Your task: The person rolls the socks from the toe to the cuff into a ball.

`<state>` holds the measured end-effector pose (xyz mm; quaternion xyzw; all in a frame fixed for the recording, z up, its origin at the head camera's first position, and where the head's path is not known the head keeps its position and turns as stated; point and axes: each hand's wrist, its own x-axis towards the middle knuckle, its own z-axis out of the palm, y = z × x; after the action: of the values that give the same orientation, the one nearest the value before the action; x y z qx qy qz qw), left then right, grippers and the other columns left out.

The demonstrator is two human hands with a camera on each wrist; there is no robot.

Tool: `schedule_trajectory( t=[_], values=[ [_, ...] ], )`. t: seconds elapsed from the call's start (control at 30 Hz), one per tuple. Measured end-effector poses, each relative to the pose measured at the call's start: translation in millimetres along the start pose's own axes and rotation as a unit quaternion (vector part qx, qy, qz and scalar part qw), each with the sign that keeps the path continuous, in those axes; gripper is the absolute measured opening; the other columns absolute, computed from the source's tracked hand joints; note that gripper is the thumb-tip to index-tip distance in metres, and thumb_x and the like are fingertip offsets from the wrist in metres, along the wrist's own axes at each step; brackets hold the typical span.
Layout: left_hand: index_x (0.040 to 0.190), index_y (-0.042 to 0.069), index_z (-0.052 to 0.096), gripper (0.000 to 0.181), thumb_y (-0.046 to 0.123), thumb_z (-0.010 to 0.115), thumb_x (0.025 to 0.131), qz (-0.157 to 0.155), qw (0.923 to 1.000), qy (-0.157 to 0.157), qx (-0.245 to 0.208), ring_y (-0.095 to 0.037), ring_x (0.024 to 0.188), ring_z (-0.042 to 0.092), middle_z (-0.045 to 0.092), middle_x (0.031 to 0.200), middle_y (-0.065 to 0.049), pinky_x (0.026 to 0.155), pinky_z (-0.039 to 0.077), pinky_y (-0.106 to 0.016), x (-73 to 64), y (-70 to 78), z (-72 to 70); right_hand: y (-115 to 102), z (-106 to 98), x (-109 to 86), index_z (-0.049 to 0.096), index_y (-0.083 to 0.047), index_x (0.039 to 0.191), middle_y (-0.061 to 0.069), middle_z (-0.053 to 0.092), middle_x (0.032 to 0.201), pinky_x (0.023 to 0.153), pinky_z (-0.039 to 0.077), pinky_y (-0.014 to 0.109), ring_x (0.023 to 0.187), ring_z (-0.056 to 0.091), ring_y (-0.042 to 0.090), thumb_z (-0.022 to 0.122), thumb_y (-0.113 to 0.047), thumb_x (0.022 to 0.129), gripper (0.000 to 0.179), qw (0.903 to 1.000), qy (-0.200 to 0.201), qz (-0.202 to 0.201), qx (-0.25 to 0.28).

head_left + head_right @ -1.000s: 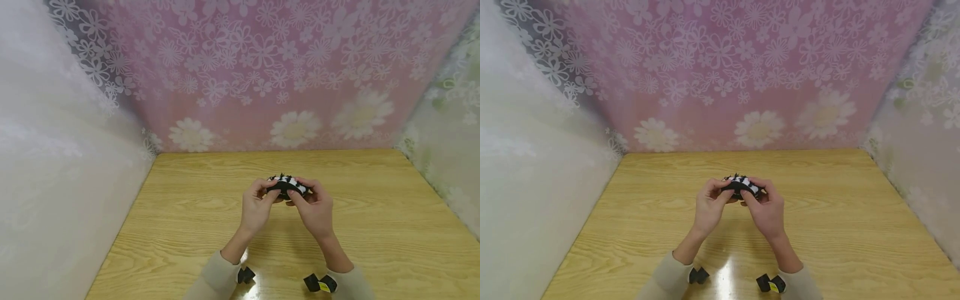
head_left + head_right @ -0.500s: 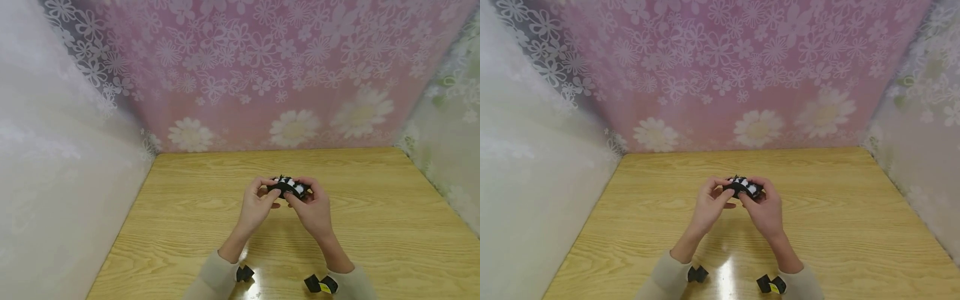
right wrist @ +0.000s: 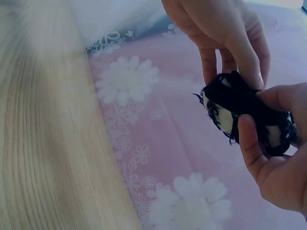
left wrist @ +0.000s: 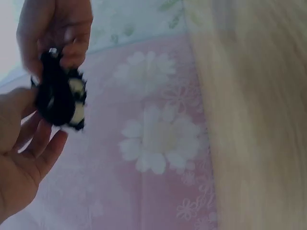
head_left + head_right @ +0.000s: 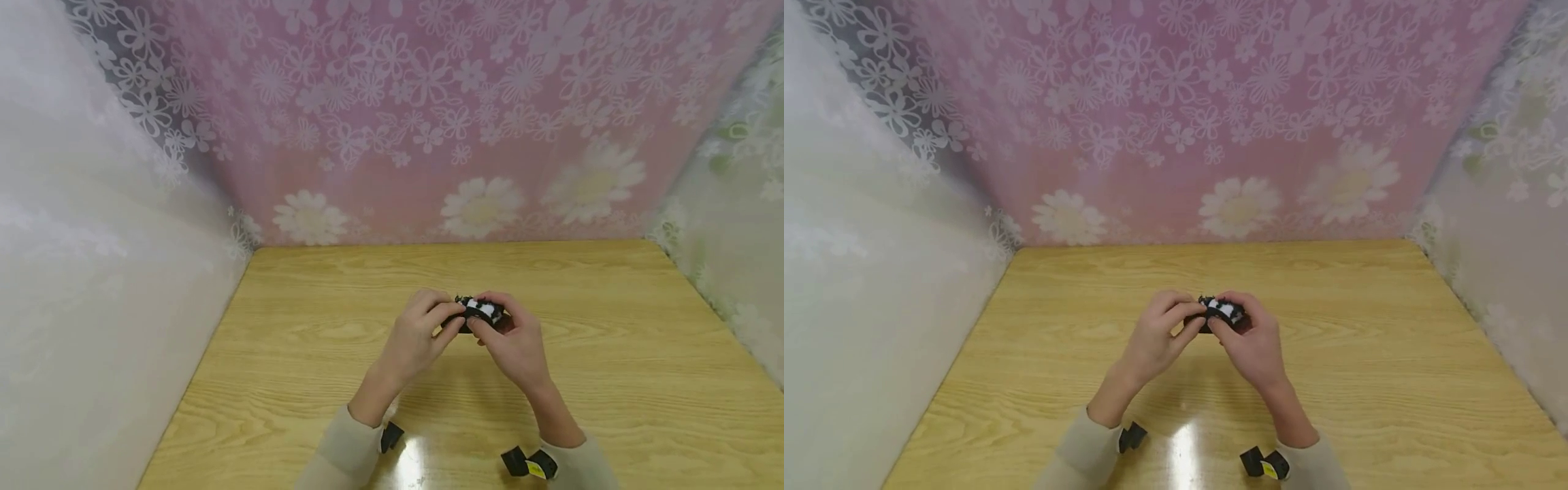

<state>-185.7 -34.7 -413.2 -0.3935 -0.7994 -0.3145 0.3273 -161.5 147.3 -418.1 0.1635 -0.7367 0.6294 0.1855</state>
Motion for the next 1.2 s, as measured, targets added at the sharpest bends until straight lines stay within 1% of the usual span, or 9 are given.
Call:
schedule_trajectory(
  t=[0.23, 0.53, 0.63, 0.73, 0.8, 0.87, 1.0, 1.1, 1.2],
  values=[
    [0.097, 0.007, 0.073, 0.008, 0.012, 0.074, 0.09, 0.093, 0.9852, 0.003, 0.144, -0.015, 0.089, 0.064, 0.067, 0.095, -0.003, 0.083, 0.052, -0.019, 5.0, -1.4, 0.5, 1.2, -7.0, 3.6, 0.061, 0.007, 0.118, 0.024, 0.062, 0.101, 0.055, 0.056, 0.028, 0.062, 0.065, 0.016, 0.066, 0.007, 0.09, 0.029, 0.9987, -0.046, 0.022, 0.001],
    [0.096, 0.004, 0.065, 0.019, 0.013, 0.051, 0.104, 0.114, 0.9836, 0.067, 0.123, -0.02, 0.088, 0.06, 0.065, 0.096, -0.007, 0.08, 0.052, -0.025, 7.3, -6.5, 11.4, 0.0, 6.6, 6.8, 0.062, 0.008, 0.116, 0.026, 0.062, 0.106, 0.055, 0.058, 0.028, 0.062, 0.067, 0.012, 0.063, 0.007, 0.091, 0.025, 0.9987, 0.044, 0.024, 0.015],
    [0.101, 0.005, 0.064, 0.014, 0.014, 0.055, 0.103, 0.084, 0.9905, 0.053, 0.095, -0.022, 0.092, 0.058, 0.063, 0.103, -0.009, 0.079, 0.053, -0.026, 7.1, -6.7, 13.6, 1.7, 7.8, 8.8, 0.062, 0.007, 0.118, 0.026, 0.063, 0.107, 0.057, 0.058, 0.026, 0.064, 0.067, 0.012, 0.059, 0.007, 0.094, 0.025, 0.9981, 0.059, 0.009, 0.017],
    [0.114, 0.006, 0.061, 0.019, 0.019, 0.061, 0.1, -0.028, 0.9995, 0.006, -0.012, -0.022, 0.102, 0.056, 0.057, 0.116, -0.011, 0.081, 0.053, -0.026, 5.7, -3.2, 15.7, 4.2, 5.9, 10.7, 0.061, 0.008, 0.121, 0.026, 0.064, 0.108, 0.058, 0.057, 0.024, 0.064, 0.068, 0.011, 0.056, 0.006, 0.096, 0.025, 0.997, 0.075, -0.003, 0.016],
    [0.12, 0.009, 0.057, 0.025, 0.021, 0.063, 0.099, -0.138, 0.9811, -0.017, -0.134, -0.021, 0.105, 0.057, 0.055, 0.122, -0.011, 0.079, 0.055, -0.026, 5.3, 1.0, 17.0, 5.7, 5.7, 11.0, 0.061, 0.008, 0.122, 0.025, 0.065, 0.107, 0.057, 0.057, 0.023, 0.064, 0.068, 0.011, 0.056, 0.005, 0.097, 0.026, 0.9964, 0.081, -0.026, -0.001],
    [0.124, 0.009, 0.053, 0.029, 0.018, 0.063, 0.099, -0.232, 0.9348, -0.012, -0.269, -0.022, 0.106, 0.061, 0.053, 0.125, -0.013, 0.08, 0.057, -0.029, 5.7, 5.0, 18.7, 7.2, 7.9, 10.7, 0.062, 0.008, 0.122, 0.024, 0.066, 0.105, 0.056, 0.057, 0.023, 0.064, 0.069, 0.012, 0.056, 0.007, 0.096, 0.027, 0.9944, 0.085, -0.057, -0.025],
    [0.124, 0.007, 0.049, 0.034, 0.007, 0.066, 0.095, -0.294, 0.8572, 0.007, -0.423, -0.023, 0.103, 0.065, 0.052, 0.125, -0.016, 0.078, 0.059, -0.032, 8.5, 10.0, 20.2, 11.1, 14.0, 11.6, 0.066, 0.005, 0.119, 0.021, 0.067, 0.105, 0.057, 0.054, 0.016, 0.067, 0.065, 0.007, 0.058, 0.01, 0.09, 0.031, 0.9793, 0.114, -0.143, -0.087],
    [0.126, 0.002, 0.048, 0.034, 0.001, 0.064, 0.095, -0.29, 0.837, 0.016, -0.464, -0.023, 0.109, 0.062, 0.049, 0.128, -0.018, 0.084, 0.057, -0.031, 11.0, 11.5, 21.9, 13.8, 15.7, 13.6, 0.066, 0.006, 0.119, 0.022, 0.066, 0.111, 0.062, 0.051, 0.01, 0.074, 0.062, -0.001, 0.06, 0.011, 0.085, 0.035, 0.9637, 0.146, -0.198, -0.104],
    [0.124, -0.003, 0.051, 0.031, -0.002, 0.062, 0.095, -0.284, 0.8369, 0.054, -0.465, -0.026, 0.108, 0.062, 0.051, 0.127, -0.022, 0.087, 0.056, -0.03, 12.9, 12.8, 26.2, 14.5, 16.6, 13.3, 0.057, 0.014, 0.119, 0.027, 0.059, 0.122, 0.066, 0.052, 0.01, 0.082, 0.064, -0.001, 0.059, 0.017, 0.083, 0.036, 0.9612, 0.162, -0.214, -0.062]
  ],
)
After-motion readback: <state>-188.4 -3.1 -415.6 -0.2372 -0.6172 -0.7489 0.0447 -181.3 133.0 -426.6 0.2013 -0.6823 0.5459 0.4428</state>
